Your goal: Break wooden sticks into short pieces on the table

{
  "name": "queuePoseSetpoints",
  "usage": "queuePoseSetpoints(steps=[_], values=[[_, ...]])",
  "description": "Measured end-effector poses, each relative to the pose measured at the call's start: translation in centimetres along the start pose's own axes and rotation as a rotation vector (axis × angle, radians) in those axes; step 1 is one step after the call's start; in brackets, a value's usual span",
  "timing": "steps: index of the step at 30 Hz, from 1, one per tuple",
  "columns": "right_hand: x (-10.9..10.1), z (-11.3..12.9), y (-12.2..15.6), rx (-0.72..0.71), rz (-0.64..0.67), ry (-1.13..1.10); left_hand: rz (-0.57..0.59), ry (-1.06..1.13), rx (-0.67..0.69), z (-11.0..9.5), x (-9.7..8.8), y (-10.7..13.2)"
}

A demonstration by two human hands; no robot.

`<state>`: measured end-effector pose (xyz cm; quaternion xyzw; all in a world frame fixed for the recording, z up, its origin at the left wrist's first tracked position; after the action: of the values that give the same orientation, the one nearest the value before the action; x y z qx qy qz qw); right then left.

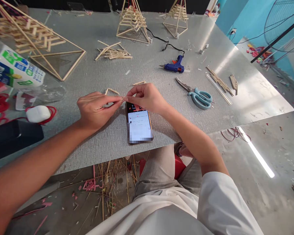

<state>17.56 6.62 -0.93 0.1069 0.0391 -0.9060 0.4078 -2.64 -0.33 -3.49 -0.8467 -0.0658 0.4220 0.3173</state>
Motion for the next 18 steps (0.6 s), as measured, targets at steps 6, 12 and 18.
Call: queuePoseSetpoints(steps=[6, 12, 18], values=[[0.3, -0.2, -0.2, 0.015, -0.004, -0.076, -0.013, -0.043, 0.015, 0.1, 0.0, 0.3], [0.8, -0.2, -0.1, 0.031, -0.067, -0.128, -0.015, -0.075, 0.011, 0.2, -0.3, 0.4], [1.1, -0.4, -0.1, 0.022, -0.106, -0.123, -0.015, -0.097, 0.043, -0.2, -0.6, 0.3]])
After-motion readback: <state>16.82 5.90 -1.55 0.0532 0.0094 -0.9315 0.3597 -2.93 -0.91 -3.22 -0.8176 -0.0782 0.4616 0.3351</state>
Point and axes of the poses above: each hand's wrist, its own y-axis away from the middle knuckle, its own x-axis out of the palm, z = x × y, the point moved 2 cm from there along -y, towards the middle knuckle, and after that the axes turned 7 degrees about z, right-handed, at the moved point
